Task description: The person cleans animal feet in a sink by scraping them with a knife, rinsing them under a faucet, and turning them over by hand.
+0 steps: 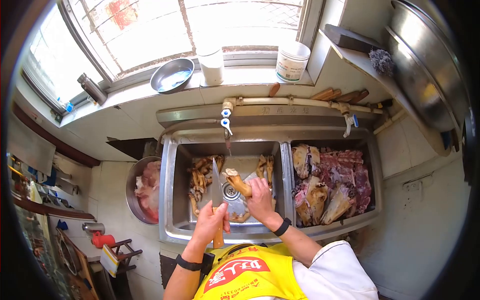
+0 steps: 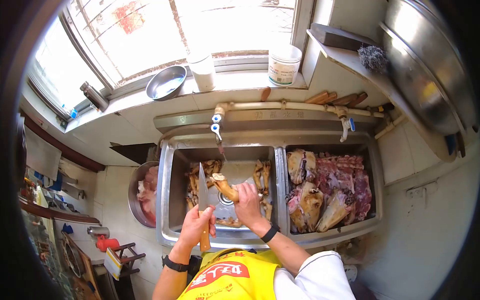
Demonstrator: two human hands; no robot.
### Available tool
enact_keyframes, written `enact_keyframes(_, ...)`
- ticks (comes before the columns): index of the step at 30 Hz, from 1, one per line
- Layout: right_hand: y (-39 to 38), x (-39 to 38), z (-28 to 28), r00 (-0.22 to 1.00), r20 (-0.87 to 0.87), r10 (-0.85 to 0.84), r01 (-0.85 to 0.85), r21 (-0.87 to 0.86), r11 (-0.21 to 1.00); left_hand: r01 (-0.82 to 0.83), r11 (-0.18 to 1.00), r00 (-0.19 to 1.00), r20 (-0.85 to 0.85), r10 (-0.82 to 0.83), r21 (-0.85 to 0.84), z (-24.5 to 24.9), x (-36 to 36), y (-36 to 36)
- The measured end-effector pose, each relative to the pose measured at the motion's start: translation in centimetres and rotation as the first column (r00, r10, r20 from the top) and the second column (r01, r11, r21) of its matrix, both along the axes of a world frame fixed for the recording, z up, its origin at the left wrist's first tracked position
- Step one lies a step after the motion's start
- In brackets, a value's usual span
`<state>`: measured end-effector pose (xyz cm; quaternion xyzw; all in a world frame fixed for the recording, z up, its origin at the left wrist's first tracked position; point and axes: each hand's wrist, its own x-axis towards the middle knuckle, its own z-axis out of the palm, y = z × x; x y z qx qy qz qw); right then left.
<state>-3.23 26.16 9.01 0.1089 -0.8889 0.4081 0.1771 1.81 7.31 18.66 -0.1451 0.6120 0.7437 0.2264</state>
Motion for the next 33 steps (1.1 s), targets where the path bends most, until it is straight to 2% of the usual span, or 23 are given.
enact_keyframes(2,-0.5,-0.5,0.2,1.000,0.003,-0.008,0.008,0.004,1.000,0.012,1.000,0.999,0.031,-0.012,-0.003,-0.4,-0.8,-0.4)
enact_keyframes(4,-0.8,-0.9,0.4,1.000,0.010,-0.010,0.010,0.008,1.000,0.037,0.993,0.993,0.109,-0.049,0.114,-1.3,-1.4,-1.1)
enact_keyframes(8,-1.2,-1.1,-0.1,0.999,0.027,-0.024,0.023,0.028,0.999,0.102,0.985,0.980,0.155,-0.123,0.136,-2.0,-2.2,-1.3)
enact_keyframes(11,-1.4,-1.3,-0.6,1.000,0.023,-0.010,0.008,0.086,0.996,0.138,0.967,0.963,0.198,-0.182,0.216,-1.9,-2.8,-1.4)
enact_keyframes(13,-1.2,-1.6,-0.6,1.000,0.021,0.020,-0.023,0.137,0.990,0.130,0.945,0.924,0.309,-0.225,0.300,-1.3,-3.1,-1.6)
enact_keyframes(15,-0.9,-2.3,-0.3,0.988,-0.124,0.096,-0.082,0.117,0.990,0.133,0.943,0.914,0.330,-0.236,0.306,-0.9,-3.5,-1.8)
enact_keyframes(16,-0.8,-2.2,-0.8,0.988,-0.118,0.104,-0.089,0.123,0.988,0.150,0.940,0.900,0.352,-0.258,0.305,-0.8,-3.5,-1.8)
enact_keyframes(18,-0.3,-2.4,-2.3,0.968,0.122,0.220,-0.219,-0.019,0.975,0.151,0.952,0.901,0.360,-0.244,0.266,-0.9,-3.6,-1.5)
enact_keyframes(24,0.1,-2.5,-1.7,0.982,0.017,0.186,-0.186,0.130,0.974,0.224,0.970,0.892,0.382,-0.242,0.091,-2.0,-3.8,-0.8)
enact_keyframes(26,0.2,-2.6,-1.6,0.984,-0.015,0.177,-0.173,0.150,0.973,0.332,0.940,0.908,0.295,-0.297,-0.075,-2.0,-4.3,-0.8)
enact_keyframes(27,0.2,-2.6,-1.7,0.986,-0.022,0.163,-0.157,0.164,0.974,0.329,0.942,0.909,0.294,-0.294,-0.073,-1.7,-4.5,-0.7)
enact_keyframes(29,0.3,-2.5,-1.5,0.988,-0.031,0.153,-0.145,0.180,0.973,0.399,0.808,0.916,0.233,-0.327,-0.435,-1.1,-4.6,-0.4)
enact_keyframes(30,0.4,-2.4,-1.4,0.989,-0.020,0.146,-0.139,0.205,0.969,0.395,0.810,0.918,0.232,-0.323,-0.433,-1.9,-4.4,-0.5)
enact_keyframes(32,0.6,-2.1,-1.5,0.990,-0.010,0.141,-0.135,0.230,0.964,0.373,0.563,0.871,0.069,-0.486,-0.738,-4.5,-4.2,-1.1)
enact_keyframes(33,0.7,-1.9,-2.1,0.988,-0.007,0.155,-0.148,0.250,0.957,0.372,0.565,0.873,0.070,-0.482,-0.736,-5.4,-4.0,-1.4)
